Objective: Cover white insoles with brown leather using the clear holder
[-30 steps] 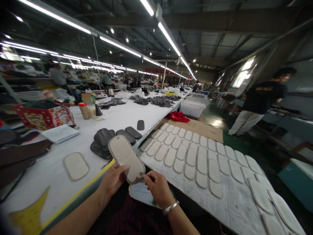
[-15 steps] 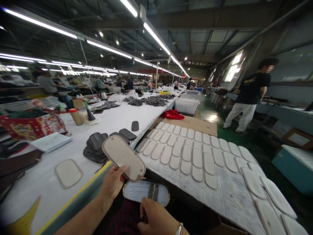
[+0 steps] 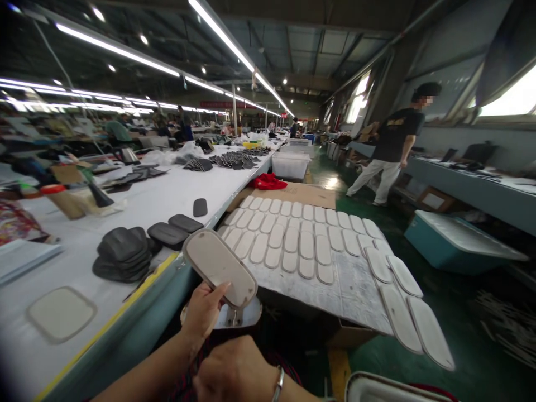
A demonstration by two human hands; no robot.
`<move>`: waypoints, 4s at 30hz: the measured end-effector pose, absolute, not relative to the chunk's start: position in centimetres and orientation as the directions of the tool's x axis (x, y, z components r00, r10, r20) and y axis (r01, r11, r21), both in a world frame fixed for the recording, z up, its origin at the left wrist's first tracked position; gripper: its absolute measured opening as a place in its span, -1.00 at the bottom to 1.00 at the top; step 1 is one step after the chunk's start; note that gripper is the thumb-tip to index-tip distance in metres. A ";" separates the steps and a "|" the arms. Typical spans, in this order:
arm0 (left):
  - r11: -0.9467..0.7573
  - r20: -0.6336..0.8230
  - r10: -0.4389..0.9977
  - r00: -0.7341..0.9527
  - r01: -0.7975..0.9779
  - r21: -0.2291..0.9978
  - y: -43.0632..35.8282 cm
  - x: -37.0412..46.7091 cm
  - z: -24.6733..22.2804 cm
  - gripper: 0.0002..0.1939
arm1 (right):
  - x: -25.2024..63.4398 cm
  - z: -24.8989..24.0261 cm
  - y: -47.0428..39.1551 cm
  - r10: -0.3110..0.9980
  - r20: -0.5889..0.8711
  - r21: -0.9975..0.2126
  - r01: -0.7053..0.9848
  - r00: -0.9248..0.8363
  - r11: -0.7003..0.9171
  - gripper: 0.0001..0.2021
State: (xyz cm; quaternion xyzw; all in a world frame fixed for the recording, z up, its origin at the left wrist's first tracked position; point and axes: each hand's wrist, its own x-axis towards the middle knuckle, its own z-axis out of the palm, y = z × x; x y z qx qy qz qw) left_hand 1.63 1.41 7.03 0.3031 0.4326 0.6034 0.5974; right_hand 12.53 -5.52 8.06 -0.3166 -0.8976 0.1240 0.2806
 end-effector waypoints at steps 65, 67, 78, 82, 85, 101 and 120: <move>0.335 -0.414 0.846 -0.335 -0.269 0.903 -0.9 -7.2 -2.2 -0.44 | 18.6 1.4 5.3 0.699 -0.133 -0.530 0.647 -0.702 0.548 -0.30; 0.326 -0.409 0.848 -0.337 -0.277 0.904 -1.0 -7.1 -2.3 -0.44 | 18.6 1.3 5.3 0.696 -0.119 -0.531 0.638 -0.708 0.557 -0.30; 0.340 -0.432 0.820 -0.374 -0.289 0.895 -1.0 -7.1 -2.2 -0.41 | 18.1 1.6 5.2 0.684 -0.132 -0.480 0.650 -0.718 0.590 -0.26; 0.356 -0.412 0.830 -0.376 -0.212 0.910 -0.9 -7.3 -2.1 -0.42 | 17.7 1.9 5.2 0.695 -0.136 -0.453 0.669 -0.706 0.590 -0.24; 0.350 -0.365 0.861 -0.355 -0.108 0.931 -1.0 -7.5 -2.3 -0.44 | 17.4 2.2 5.1 0.693 -0.133 -0.452 0.666 -0.708 0.594 -0.24; -0.570 -0.216 0.690 0.691 0.703 0.425 3.2 -7.9 3.7 -0.71 | 16.5 3.3 5.0 0.715 -0.185 -0.430 0.709 -0.675 0.558 -0.05; -0.564 -0.186 0.779 0.598 0.799 0.208 0.0 -2.6 0.8 -0.29 | 27.2 5.8 4.5 0.991 -0.055 -0.785 0.608 0.123 -0.119 -0.67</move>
